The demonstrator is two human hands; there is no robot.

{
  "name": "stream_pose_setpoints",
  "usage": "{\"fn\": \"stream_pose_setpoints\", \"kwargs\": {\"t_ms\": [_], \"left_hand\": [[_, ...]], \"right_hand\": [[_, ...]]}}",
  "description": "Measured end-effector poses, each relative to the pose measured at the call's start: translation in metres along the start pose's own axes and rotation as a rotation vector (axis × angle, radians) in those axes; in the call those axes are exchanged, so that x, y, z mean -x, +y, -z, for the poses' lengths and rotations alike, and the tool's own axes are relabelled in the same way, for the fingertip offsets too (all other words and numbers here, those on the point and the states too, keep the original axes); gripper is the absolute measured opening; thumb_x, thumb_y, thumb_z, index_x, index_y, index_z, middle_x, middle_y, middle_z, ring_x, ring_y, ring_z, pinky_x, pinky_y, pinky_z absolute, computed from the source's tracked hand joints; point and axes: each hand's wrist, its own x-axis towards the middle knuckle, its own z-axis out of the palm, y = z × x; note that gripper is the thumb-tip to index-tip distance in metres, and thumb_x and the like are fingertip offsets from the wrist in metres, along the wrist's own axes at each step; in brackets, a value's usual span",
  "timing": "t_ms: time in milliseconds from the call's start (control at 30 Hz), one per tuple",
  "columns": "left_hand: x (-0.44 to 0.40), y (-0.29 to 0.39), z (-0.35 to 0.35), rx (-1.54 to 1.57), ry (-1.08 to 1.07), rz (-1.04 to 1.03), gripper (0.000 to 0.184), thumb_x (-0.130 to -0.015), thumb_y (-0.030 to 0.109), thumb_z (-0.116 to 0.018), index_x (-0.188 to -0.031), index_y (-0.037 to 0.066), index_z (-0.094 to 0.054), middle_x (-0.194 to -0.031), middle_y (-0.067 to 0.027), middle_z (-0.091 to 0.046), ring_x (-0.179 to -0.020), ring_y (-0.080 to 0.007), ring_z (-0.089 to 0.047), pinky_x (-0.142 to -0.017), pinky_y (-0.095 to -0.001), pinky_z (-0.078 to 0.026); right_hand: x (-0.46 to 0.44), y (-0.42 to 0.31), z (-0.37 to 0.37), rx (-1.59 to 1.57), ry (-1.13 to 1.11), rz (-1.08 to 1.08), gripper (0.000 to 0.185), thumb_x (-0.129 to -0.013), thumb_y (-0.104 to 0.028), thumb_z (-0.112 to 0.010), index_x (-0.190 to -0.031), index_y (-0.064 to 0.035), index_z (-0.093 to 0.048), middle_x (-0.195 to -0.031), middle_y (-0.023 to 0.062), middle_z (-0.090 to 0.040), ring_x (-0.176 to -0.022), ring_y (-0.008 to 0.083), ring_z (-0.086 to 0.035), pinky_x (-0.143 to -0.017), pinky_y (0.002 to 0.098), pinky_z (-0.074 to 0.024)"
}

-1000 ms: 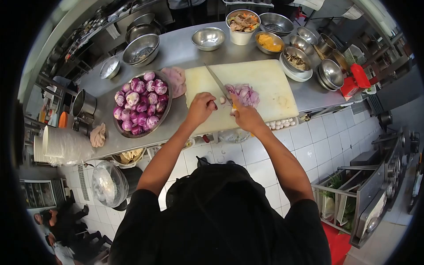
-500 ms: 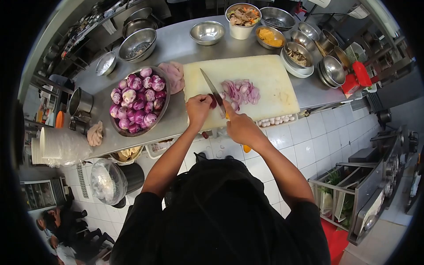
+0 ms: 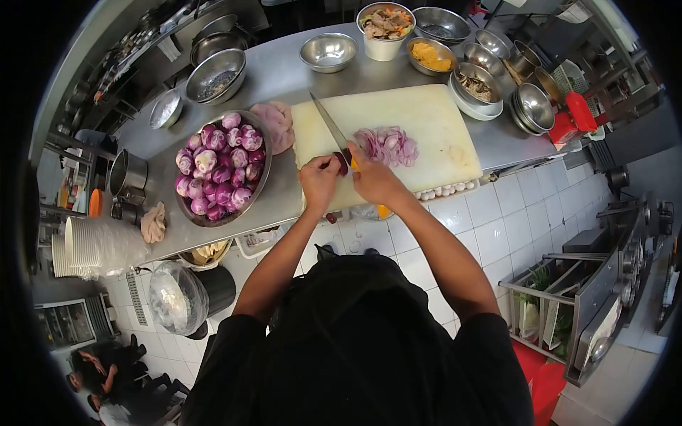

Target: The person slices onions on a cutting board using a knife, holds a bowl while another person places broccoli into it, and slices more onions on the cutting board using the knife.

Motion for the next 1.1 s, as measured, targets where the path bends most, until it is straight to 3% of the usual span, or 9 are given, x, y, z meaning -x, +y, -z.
{"fn": "stream_pose_setpoints", "kwargs": {"t_ms": [67, 167, 233, 300, 367, 500, 667, 767, 1100], "left_hand": [[0.001, -0.001, -0.001, 0.018, -0.006, 0.042, 0.018, -0.080, 0.017, -0.068, -0.083, -0.001, -0.072, -0.064, -0.0078, -0.068, -0.057, -0.0103, -0.061, -0.061, -0.0266, -0.049], [0.002, 0.002, 0.002, 0.050, -0.011, 0.059, 0.016, -0.076, 0.013, -0.070, -0.082, -0.002, -0.071, -0.067, -0.0134, -0.068, -0.057, -0.0166, -0.064, -0.061, -0.0281, -0.051], [0.003, 0.003, 0.000, 0.099, 0.015, 0.053, 0.018, -0.079, 0.015, -0.069, -0.084, -0.001, -0.072, -0.063, -0.0071, -0.067, -0.057, -0.0097, -0.060, -0.059, -0.0258, -0.049], [0.002, -0.001, -0.001, 0.097, 0.014, 0.056, 0.018, -0.079, 0.015, -0.070, -0.084, -0.002, -0.072, -0.063, -0.0071, -0.067, -0.056, -0.0095, -0.059, -0.059, -0.0256, -0.049], [0.002, -0.005, -0.002, 0.096, 0.012, 0.051, 0.018, -0.079, 0.015, -0.070, -0.084, -0.002, -0.072, -0.062, -0.0071, -0.067, -0.056, -0.0092, -0.059, -0.058, -0.0253, -0.049], [0.002, -0.005, -0.002, 0.090, 0.013, 0.027, 0.018, -0.080, 0.015, -0.070, -0.084, -0.002, -0.072, -0.063, -0.0077, -0.067, -0.056, -0.0087, -0.060, -0.058, -0.0250, -0.049], [-0.001, -0.005, 0.000, 0.046, -0.022, 0.039, 0.017, -0.080, 0.015, -0.069, -0.083, -0.002, -0.072, -0.063, -0.0086, -0.067, -0.057, -0.0084, -0.060, -0.058, -0.0249, -0.049], [-0.001, -0.004, -0.002, 0.117, -0.025, 0.110, 0.014, -0.075, 0.013, -0.069, -0.080, 0.000, -0.071, -0.066, -0.0121, -0.068, -0.059, -0.0160, -0.065, -0.060, -0.0280, -0.051], [0.000, -0.005, -0.002, 0.096, -0.015, 0.081, 0.016, -0.077, 0.013, -0.068, -0.082, -0.002, -0.072, -0.066, -0.0099, -0.068, -0.058, -0.0127, -0.063, -0.061, -0.0269, -0.050]], "right_hand": [[0.011, -0.045, 0.039, -0.064, -0.240, -0.296, 0.071, -0.086, -0.009, -0.049, -0.149, -0.0146, -0.016, -0.075, 0.0290, -0.062, -0.070, 0.0423, -0.062, -0.069, 0.0511, -0.0480], [0.035, -0.078, 0.062, 0.047, -0.352, -0.405, 0.070, -0.087, -0.010, -0.047, -0.149, -0.0144, -0.016, -0.076, 0.0291, -0.063, -0.069, 0.0420, -0.062, -0.070, 0.0508, -0.0483], [0.045, -0.074, 0.055, 0.067, -0.346, -0.390, 0.069, -0.087, -0.010, -0.047, -0.149, -0.0143, -0.016, -0.076, 0.0293, -0.063, -0.069, 0.0430, -0.062, -0.069, 0.0516, -0.0481], [0.046, -0.069, 0.045, 0.081, -0.338, -0.381, 0.069, -0.088, -0.010, -0.047, -0.149, -0.0141, -0.015, -0.076, 0.0295, -0.062, -0.068, 0.0441, -0.062, -0.068, 0.0523, -0.0479], [0.039, -0.067, 0.034, 0.077, -0.316, -0.387, 0.072, -0.086, -0.008, -0.047, -0.149, -0.0110, -0.013, -0.090, 0.0319, -0.063, -0.086, 0.0471, -0.061, -0.082, 0.0541, -0.0463], [0.016, -0.023, -0.013, -0.034, -0.118, -0.245, 0.072, -0.086, -0.008, -0.048, -0.149, -0.0106, -0.013, -0.092, 0.0323, -0.062, -0.086, 0.0474, -0.060, -0.080, 0.0557, -0.0461], [-0.002, -0.010, 0.004, 0.035, -0.061, -0.034, 0.069, -0.088, -0.009, -0.047, -0.149, -0.0132, -0.015, -0.074, 0.0286, -0.062, -0.067, 0.0472, -0.060, -0.065, 0.0533, -0.0479], [0.015, -0.070, 0.054, 0.006, -0.326, -0.385, 0.070, -0.088, -0.009, -0.047, -0.149, -0.0138, -0.015, -0.075, 0.0292, -0.063, -0.072, 0.0463, -0.061, -0.069, 0.0518, -0.0485], [0.031, -0.052, 0.008, 0.071, -0.216, -0.345, 0.071, -0.086, -0.007, -0.048, -0.149, -0.0152, -0.015, -0.081, 0.0299, -0.063, -0.077, 0.0457, -0.062, -0.075, 0.0544, -0.0471]]}}
